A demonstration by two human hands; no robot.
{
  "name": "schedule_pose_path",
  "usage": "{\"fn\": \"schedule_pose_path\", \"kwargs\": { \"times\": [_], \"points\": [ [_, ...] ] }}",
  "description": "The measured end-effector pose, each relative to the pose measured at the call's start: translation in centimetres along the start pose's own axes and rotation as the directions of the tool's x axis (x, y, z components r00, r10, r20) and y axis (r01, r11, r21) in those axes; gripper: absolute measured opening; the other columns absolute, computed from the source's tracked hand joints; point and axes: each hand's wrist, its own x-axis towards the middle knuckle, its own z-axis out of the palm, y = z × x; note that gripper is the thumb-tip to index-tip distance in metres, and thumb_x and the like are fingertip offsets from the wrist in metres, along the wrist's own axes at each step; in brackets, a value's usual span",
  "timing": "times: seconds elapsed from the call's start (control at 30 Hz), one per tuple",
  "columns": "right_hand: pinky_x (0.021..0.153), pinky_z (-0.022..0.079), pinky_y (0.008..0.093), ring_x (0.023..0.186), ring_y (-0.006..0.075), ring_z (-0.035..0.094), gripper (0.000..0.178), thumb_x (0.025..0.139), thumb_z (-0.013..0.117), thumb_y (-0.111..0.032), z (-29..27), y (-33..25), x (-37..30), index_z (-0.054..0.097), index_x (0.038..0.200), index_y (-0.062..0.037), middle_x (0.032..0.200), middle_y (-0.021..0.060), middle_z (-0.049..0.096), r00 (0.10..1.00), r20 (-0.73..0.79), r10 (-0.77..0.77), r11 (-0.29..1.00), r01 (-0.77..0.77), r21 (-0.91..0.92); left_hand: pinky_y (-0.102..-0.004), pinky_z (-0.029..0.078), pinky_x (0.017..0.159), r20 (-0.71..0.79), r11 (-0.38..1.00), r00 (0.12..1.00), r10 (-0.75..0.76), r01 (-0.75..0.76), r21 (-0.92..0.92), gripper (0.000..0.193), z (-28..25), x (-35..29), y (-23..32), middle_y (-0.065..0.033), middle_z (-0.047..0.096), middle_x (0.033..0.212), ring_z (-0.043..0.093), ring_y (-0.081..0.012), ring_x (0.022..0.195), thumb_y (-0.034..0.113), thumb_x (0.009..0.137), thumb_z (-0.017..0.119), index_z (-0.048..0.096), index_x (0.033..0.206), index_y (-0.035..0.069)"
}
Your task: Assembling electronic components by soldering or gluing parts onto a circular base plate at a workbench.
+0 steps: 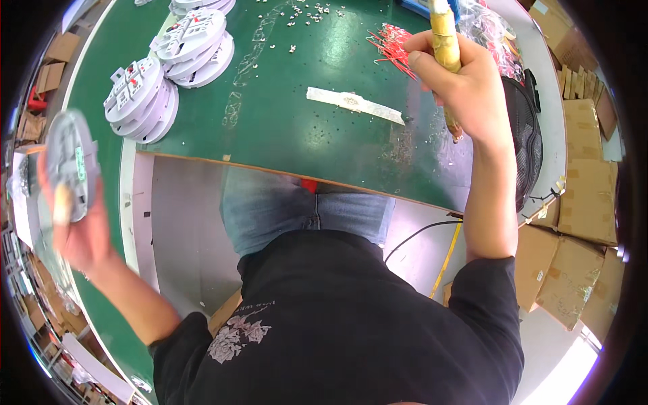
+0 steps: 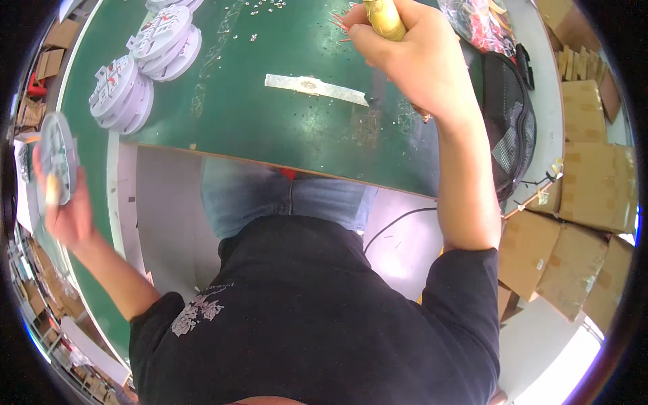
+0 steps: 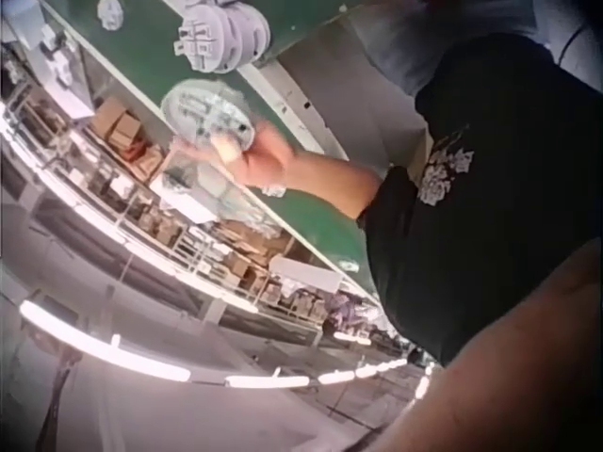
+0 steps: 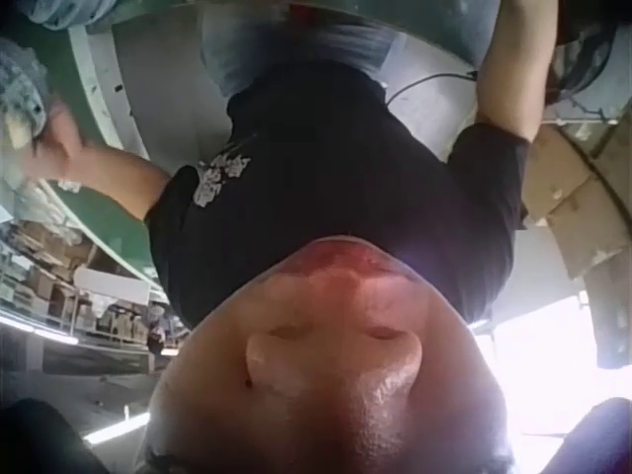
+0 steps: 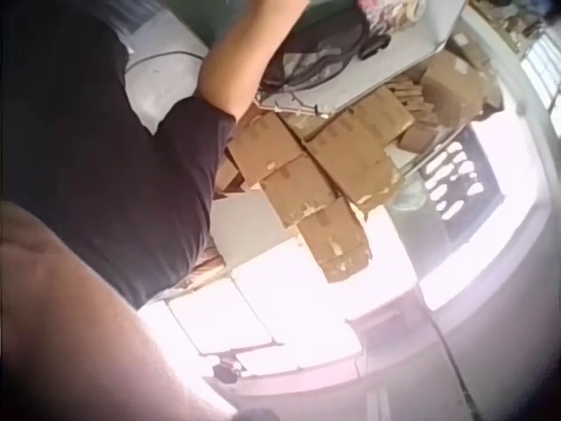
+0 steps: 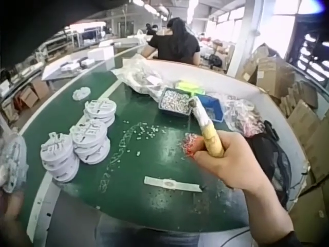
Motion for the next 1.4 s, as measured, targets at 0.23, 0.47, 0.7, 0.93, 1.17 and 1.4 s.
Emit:
{"fn": "schedule_pose_path", "kwargs": {
  "times": [0.23,0.47,0.7,0.93,1.17,1.4],
  "points": [
    [0.053,0.038,0.0199,0.058,0.0020,0.048,0.012,0.089,0.069,-0.010,1.2,-2.5,-2.2,0.073,0.099,-0.0044,0.072,-0.0056,0.059,0.994,-0.040,-0.098,0.987,0.102,0.127,-0.0424,0.050,0.104,0.075,0.977,0.979,-0.189,0.196,-0.088,0.061,12.3,2.0,-11.9,-0.0142,0.056,0.135,0.059,-0.0241,0.121,0.005,0.085,0.072,0.049,0.141,0.004],
    [0.056,0.038,0.0191,0.061,0.0008,0.048,0.011,0.089,0.069,-0.007,2.6,-4.2,-3.6,0.072,0.098,-0.0022,0.072,-0.0053,0.060,0.991,-0.022,-0.130,0.982,0.132,0.137,-0.0259,0.048,0.091,0.194,0.965,0.968,-0.161,0.112,0.238,0.051,22.0,-1.1,-11.5,-0.0086,0.063,0.118,0.061,-0.0129,0.106,-0.004,0.085,0.068,0.051,0.133,0.000],
    [0.059,0.043,0.0206,0.064,0.0025,0.052,0.009,0.088,0.069,-0.007,3.2,-4.3,-3.7,0.072,0.096,-0.0029,0.071,-0.0051,0.061,0.986,-0.031,-0.165,0.983,0.167,0.077,-0.0270,0.049,0.088,0.381,0.818,0.923,0.058,-0.263,0.512,0.045,22.8,-1.3,-10.5,-0.0093,0.063,0.113,0.062,-0.0157,0.100,-0.006,0.084,0.065,0.054,0.128,0.000],
    [0.059,0.043,0.0212,0.064,0.0032,0.054,0.012,0.086,0.071,-0.009,3.1,-5.3,-4.2,0.072,0.096,-0.0035,0.072,-0.0040,0.062,0.997,0.043,-0.069,0.997,0.070,-0.027,-0.0301,0.052,0.085,0.693,0.352,0.681,0.237,-0.725,0.592,0.043,22.4,-0.4,-9.5,-0.0146,0.065,0.108,0.066,-0.0233,0.095,-0.006,0.081,0.066,0.058,0.123,-0.001],
    [0.053,0.042,0.0234,0.058,0.0069,0.050,0.018,0.089,0.070,-0.017,1.5,-6.0,-2.7,0.067,0.100,-0.0038,0.069,-0.0020,0.059,0.947,0.099,-0.306,0.914,0.322,-0.247,-0.0322,0.053,0.082,0.784,0.168,0.586,0.205,-0.810,0.562,0.041,21.6,0.3,-8.9,-0.0177,0.066,0.103,0.068,-0.0292,0.090,-0.005,0.078,0.068,0.062,0.119,-0.001],
    [0.061,0.048,0.0246,0.066,0.0059,0.058,0.014,0.083,0.072,-0.008,1.3,-8.0,-0.7,0.072,0.096,-0.0033,0.074,0.0007,0.066,0.952,0.198,-0.235,0.889,0.293,-0.353,-0.0324,0.054,0.078,0.606,0.485,0.786,0.126,-0.581,0.653,0.040,22.7,-0.9,-9.9,-0.0163,0.067,0.098,0.069,-0.0308,0.086,-0.002,0.076,0.074,0.064,0.114,0.000]
  ]
}}
